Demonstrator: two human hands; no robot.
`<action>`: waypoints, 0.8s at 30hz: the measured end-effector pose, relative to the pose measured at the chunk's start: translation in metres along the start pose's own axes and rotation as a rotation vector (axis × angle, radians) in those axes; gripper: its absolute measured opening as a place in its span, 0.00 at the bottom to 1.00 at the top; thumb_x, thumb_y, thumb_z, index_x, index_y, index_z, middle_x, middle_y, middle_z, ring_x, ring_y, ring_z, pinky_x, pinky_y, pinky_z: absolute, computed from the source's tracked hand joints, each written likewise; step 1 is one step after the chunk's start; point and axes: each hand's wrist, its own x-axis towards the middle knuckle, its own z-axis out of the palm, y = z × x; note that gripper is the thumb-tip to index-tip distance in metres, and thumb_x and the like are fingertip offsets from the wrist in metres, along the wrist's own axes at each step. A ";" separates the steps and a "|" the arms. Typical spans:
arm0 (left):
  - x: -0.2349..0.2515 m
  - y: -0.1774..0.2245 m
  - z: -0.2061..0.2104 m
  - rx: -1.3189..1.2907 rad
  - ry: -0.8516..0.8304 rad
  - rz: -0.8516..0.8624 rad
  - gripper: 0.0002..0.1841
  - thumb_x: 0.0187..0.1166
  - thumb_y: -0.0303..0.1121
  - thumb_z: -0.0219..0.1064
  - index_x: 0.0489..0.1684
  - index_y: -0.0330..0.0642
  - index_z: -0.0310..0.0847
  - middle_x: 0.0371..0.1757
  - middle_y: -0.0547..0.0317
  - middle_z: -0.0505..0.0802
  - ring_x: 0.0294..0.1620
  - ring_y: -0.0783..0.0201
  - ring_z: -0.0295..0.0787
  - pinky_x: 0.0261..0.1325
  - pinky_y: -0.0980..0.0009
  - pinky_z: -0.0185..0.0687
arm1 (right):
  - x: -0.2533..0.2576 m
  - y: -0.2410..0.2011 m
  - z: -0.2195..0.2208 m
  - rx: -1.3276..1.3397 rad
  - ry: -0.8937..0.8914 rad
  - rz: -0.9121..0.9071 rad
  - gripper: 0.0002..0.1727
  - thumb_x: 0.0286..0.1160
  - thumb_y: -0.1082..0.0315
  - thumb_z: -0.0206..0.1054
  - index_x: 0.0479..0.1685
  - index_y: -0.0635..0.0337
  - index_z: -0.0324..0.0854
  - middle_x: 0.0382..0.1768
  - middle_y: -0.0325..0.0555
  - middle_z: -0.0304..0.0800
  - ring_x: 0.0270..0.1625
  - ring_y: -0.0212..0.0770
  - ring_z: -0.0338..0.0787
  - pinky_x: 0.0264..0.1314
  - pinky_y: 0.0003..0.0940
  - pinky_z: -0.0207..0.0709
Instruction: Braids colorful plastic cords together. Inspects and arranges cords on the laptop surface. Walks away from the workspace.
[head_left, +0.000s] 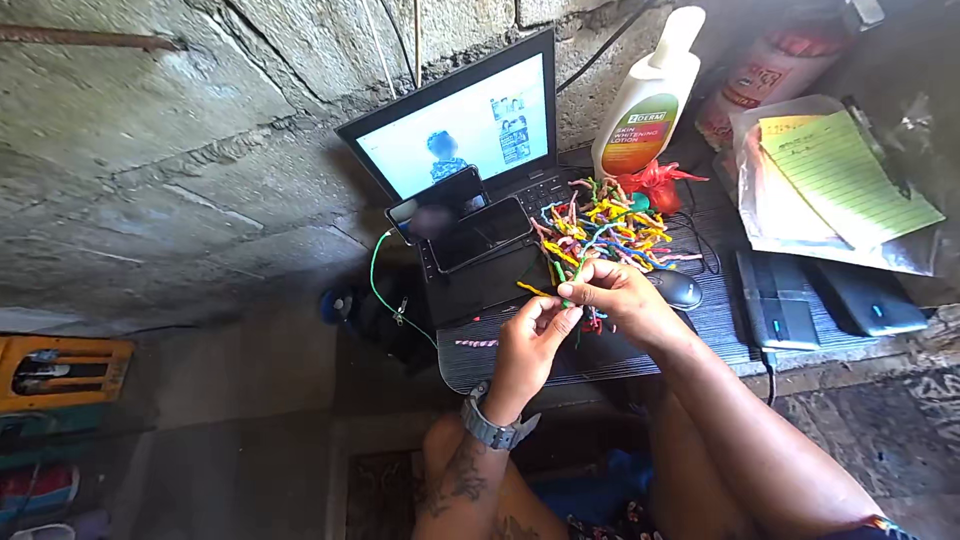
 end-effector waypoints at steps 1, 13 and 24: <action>0.000 0.002 -0.001 -0.067 -0.015 -0.041 0.08 0.82 0.28 0.65 0.47 0.33 0.86 0.39 0.63 0.93 0.40 0.77 0.88 0.49 0.78 0.85 | 0.000 -0.001 -0.001 -0.006 -0.016 0.005 0.09 0.71 0.73 0.73 0.25 0.52 0.83 0.23 0.31 0.86 0.27 0.23 0.82 0.34 0.18 0.76; -0.001 0.006 -0.004 -0.368 -0.150 -0.075 0.07 0.79 0.21 0.63 0.35 0.42 0.85 0.32 0.70 0.93 0.37 0.78 0.89 0.49 0.79 0.86 | -0.003 0.004 -0.001 0.083 -0.099 -0.169 0.06 0.70 0.70 0.73 0.28 0.50 0.87 0.29 0.29 0.89 0.31 0.21 0.85 0.37 0.18 0.80; -0.001 0.006 -0.007 -0.348 -0.147 -0.142 0.09 0.83 0.25 0.59 0.40 0.42 0.87 0.33 0.69 0.94 0.34 0.77 0.89 0.43 0.80 0.86 | -0.005 -0.010 -0.008 0.082 -0.232 -0.071 0.05 0.75 0.72 0.67 0.38 0.60 0.89 0.38 0.32 0.94 0.42 0.21 0.89 0.51 0.21 0.82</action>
